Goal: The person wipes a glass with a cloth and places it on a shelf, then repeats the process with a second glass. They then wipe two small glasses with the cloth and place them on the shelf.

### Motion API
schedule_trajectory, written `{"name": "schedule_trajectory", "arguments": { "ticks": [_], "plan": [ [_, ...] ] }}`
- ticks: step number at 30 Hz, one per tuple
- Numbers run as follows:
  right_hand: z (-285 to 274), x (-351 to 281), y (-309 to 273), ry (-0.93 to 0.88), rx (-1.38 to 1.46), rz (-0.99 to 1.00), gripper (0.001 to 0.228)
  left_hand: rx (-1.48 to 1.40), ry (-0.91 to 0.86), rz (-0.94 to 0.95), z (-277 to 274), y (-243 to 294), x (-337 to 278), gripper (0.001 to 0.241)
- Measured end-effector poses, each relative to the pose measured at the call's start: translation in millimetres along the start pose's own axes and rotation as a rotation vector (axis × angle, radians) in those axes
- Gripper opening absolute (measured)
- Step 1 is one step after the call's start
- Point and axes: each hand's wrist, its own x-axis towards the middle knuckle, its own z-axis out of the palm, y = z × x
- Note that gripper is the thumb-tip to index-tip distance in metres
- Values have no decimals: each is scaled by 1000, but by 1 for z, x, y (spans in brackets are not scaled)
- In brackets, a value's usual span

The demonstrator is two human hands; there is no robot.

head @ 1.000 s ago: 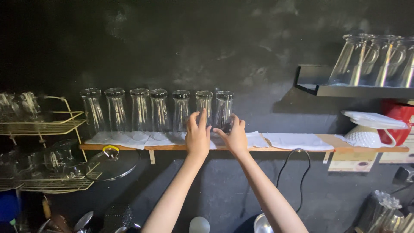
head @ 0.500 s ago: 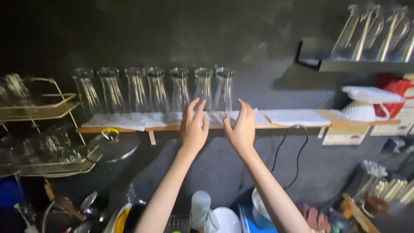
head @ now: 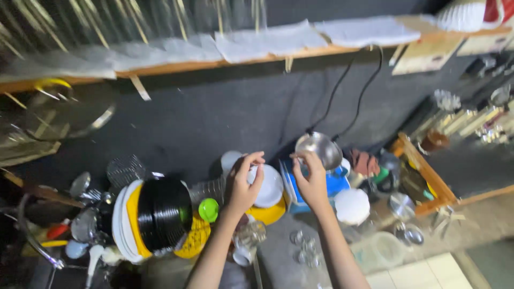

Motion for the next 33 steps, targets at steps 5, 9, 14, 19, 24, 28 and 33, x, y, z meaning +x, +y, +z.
{"name": "schedule_trajectory", "arguments": {
  "ticks": [5, 9, 14, 19, 24, 28, 33],
  "plan": [
    [8, -107, 84, -59, 57, 308, 13, -178, -117, -313, 56, -19, -101, 21],
    [6, -191, 147, -123, 86, 648, 17, -273, -269, -473, 95, -23, -175, 25],
    [-8, -288, 221, -105, -61, 741, 18, -238, -416, -653, 134, -36, -254, 31],
    [-28, -335, 246, -149, -96, 921, 24, -77, -473, -859, 172, -63, -316, 34],
    [-42, -351, 250, -185, -334, 1013, 39, 75, -470, -773, 200, -83, -353, 39],
    [-43, -364, 265, -294, -380, 1072, 45, 156, -511, -674, 217, -86, -358, 48],
    [-35, -376, 286, -421, -417, 1157, 54, 198, -577, -598, 234, -86, -360, 59]
  ]
}}
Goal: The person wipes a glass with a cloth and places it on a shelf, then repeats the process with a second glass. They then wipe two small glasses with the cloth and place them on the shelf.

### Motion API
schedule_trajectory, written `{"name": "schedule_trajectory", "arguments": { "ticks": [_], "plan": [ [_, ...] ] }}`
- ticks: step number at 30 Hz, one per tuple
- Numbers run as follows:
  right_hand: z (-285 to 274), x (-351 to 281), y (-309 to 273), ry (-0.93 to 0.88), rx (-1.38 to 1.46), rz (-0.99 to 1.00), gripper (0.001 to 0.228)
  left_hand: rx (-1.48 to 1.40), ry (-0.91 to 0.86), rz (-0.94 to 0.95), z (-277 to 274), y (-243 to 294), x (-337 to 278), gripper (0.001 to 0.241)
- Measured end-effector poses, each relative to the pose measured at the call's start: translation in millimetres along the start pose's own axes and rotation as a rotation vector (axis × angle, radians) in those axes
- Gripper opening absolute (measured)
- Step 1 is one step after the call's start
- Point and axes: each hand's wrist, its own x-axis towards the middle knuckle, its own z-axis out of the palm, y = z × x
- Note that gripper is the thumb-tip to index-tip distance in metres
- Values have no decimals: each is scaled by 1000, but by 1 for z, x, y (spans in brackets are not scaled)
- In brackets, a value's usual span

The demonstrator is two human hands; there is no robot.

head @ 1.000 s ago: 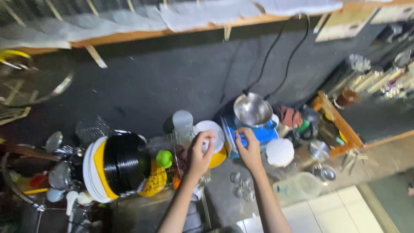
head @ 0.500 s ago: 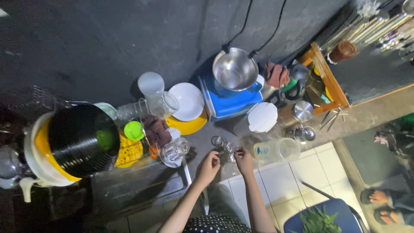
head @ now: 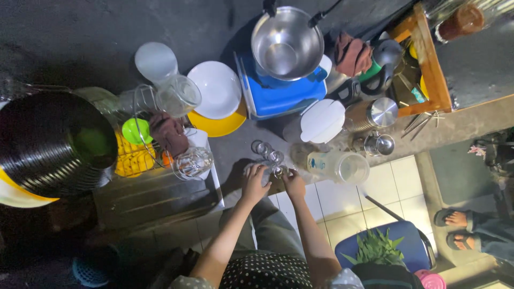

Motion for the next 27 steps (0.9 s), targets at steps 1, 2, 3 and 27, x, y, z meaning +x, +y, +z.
{"name": "schedule_trajectory", "arguments": {
  "ticks": [1, 2, 3, 27],
  "plan": [
    [2, -1, 5, -12, 20, -10, 53, 9, -4, -4, 3, 2, -2, 61],
    [4, 2, 6, -18, 42, -23, 53, 17, -5, -1, 7, 3, -1, 63],
    [4, 4, 9, -25, 65, -37, 53, 26, -6, 1, 10, 4, 0, 65],
    [-133, -47, -97, -165, 457, -283, 25, -635, 20, 10, -55, 86, 23, 65]
  ]
}}
